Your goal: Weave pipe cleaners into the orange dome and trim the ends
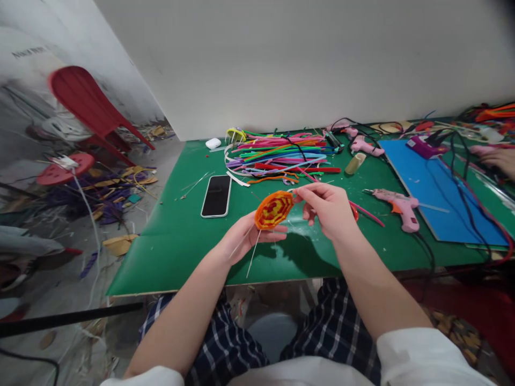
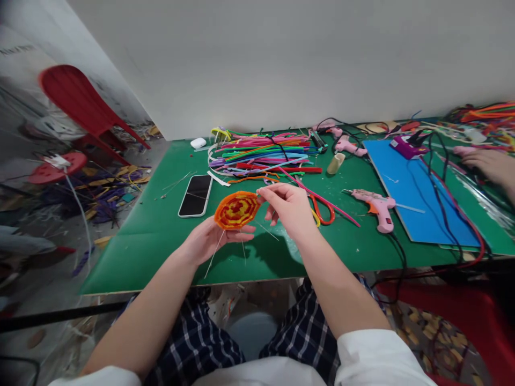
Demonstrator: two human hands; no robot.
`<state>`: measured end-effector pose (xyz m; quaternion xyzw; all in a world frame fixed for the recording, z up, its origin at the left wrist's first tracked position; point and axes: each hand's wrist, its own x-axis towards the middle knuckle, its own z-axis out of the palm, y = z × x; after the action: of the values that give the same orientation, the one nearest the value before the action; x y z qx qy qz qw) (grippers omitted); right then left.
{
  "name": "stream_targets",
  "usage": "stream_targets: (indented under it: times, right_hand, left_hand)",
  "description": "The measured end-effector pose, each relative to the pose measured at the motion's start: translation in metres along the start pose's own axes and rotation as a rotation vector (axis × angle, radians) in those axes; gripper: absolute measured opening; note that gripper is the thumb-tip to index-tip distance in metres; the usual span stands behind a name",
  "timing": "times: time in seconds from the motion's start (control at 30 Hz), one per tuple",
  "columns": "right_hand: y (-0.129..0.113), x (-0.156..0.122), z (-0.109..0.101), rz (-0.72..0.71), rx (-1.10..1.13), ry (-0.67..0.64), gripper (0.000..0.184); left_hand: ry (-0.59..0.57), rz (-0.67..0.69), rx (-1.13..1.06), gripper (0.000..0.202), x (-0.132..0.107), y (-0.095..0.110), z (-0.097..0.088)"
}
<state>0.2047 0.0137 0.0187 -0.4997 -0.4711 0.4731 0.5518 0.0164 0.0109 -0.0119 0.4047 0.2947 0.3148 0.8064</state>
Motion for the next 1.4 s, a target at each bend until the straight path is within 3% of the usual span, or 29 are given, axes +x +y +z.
stream_targets:
  times: [0.13,0.2,0.3,0.4,0.5,0.6,0.63,0.73,0.83,0.9,1.07,1.23,1.4]
  right_hand:
    - [0.005,0.001,0.002,-0.061,-0.126,0.047,0.026]
    - [0.008,0.0,0.007,-0.074,-0.177,0.037,0.025]
    - [0.003,-0.009,0.013,-0.085,-0.223,0.027,0.024]
    - [-0.017,-0.022,0.01,-0.157,-0.249,0.079,0.028]
    - [-0.037,-0.025,-0.008,-0.306,-0.223,0.275,0.021]
    - [-0.032,-0.007,-0.032,-0.448,-0.111,0.449,0.014]
    - [-0.025,0.002,-0.04,-0.404,-0.07,0.386,0.015]
    - [0.002,0.023,-0.051,-0.122,-0.041,0.035,0.019]
    - [0.02,0.026,-0.042,0.061,-0.092,-0.313,0.028]
    - [0.024,0.022,-0.029,0.086,-0.102,-0.417,0.027]
    - [0.022,0.014,-0.009,-0.002,-0.109,-0.409,0.017]
    - [0.019,0.011,-0.008,-0.052,-0.168,-0.371,0.018]
    - [0.015,0.007,-0.008,-0.092,-0.293,-0.39,0.018]
  left_hand:
    - [0.04,0.139,0.111,0.071,0.001,0.001,0.006]
    - [0.098,0.215,0.19,0.076,0.003,-0.003,0.009]
    - [0.278,0.273,0.303,0.054,0.01,-0.012,0.01]
    - [0.425,0.264,0.198,0.034,0.015,-0.018,0.006]
    - [0.49,0.225,0.036,0.027,0.015,-0.016,0.004]
    - [0.498,0.187,-0.03,0.023,0.011,-0.013,0.005]
    - [0.492,0.177,-0.036,0.023,0.01,-0.012,0.007]
    - [0.453,0.121,-0.029,0.025,0.008,-0.011,0.011]
    - [0.403,0.054,0.001,0.025,0.008,-0.012,0.014]
    - [0.366,0.04,0.019,0.026,0.008,-0.013,0.015]
    - [0.354,0.079,0.066,0.026,0.007,-0.016,0.015]
    - [0.371,0.118,0.194,0.024,0.006,-0.019,0.012]
    - [0.317,0.117,0.302,0.026,0.005,-0.02,0.01]
